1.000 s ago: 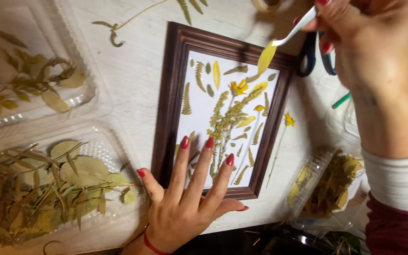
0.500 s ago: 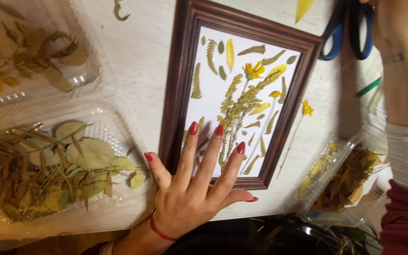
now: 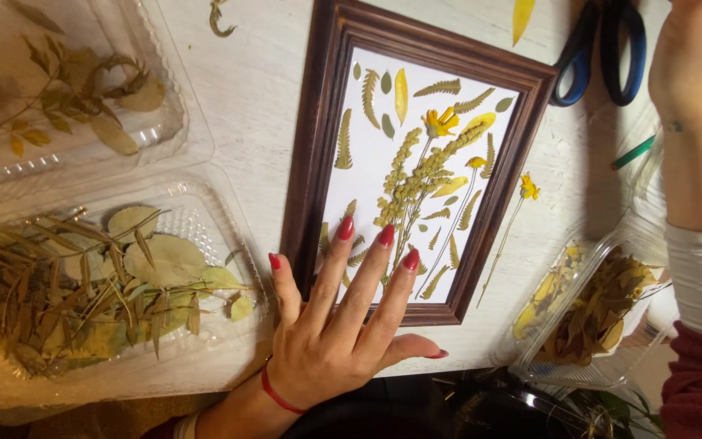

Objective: Arrange and glue pressed leaves and flowers onto a paper background inside a picture frame.

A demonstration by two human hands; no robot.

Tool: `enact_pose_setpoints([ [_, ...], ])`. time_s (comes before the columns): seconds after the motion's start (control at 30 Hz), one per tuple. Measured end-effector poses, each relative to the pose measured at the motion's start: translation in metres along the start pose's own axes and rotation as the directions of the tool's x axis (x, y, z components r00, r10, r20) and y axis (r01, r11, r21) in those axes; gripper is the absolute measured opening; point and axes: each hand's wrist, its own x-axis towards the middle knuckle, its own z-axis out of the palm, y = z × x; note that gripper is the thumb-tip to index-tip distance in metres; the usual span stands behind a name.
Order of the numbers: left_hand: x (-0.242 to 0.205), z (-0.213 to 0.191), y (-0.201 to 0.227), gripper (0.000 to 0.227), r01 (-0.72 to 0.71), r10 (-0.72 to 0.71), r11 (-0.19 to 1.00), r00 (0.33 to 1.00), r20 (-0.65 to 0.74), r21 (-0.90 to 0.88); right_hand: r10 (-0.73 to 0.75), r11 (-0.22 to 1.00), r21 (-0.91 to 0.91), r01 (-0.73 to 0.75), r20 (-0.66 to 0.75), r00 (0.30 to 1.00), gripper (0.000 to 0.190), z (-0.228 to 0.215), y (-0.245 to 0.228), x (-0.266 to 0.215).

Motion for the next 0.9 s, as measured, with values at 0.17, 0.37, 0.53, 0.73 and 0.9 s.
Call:
enact_pose_setpoints([
  [0.17, 0.000, -0.003, 0.000, 0.076, -0.004, 0.002, 0.997, 0.999, -0.038, -0.076, 0.158, 0.939, 0.317, -0.133, -0.054, 0.986, 0.024, 0.005, -0.028, 0.007],
  [0.37, 0.001, -0.028, 0.008, 0.072, 0.198, -0.227, 0.642, 0.972, 0.063, -0.741, 0.519, 0.405, 0.823, -0.399, 0.153, 0.841, 0.026, 0.009, -0.142, -0.007],
  [0.53, 0.008, -0.038, 0.019, 0.073, 0.280, -0.426, -0.145, 0.848, 0.316, -0.949, 0.534, 0.015, 0.904, -0.428, 0.354, 0.768, 0.009, 0.023, -0.293, -0.005],
  [0.73, 0.006, -0.037, 0.017, 0.073, 0.210, -0.459, -0.329, 0.817, 0.350, -0.921, 0.416, 0.260, 0.920, -0.293, 0.166, 0.894, 0.012, 0.049, -0.325, -0.049],
  [0.9, 0.002, -0.036, 0.016, 0.070, 0.192, -0.471, -0.326, 0.816, 0.335, -0.926, 0.496, 0.310, 0.910, -0.276, 0.093, 0.863, 0.015, 0.062, -0.341, -0.060],
])
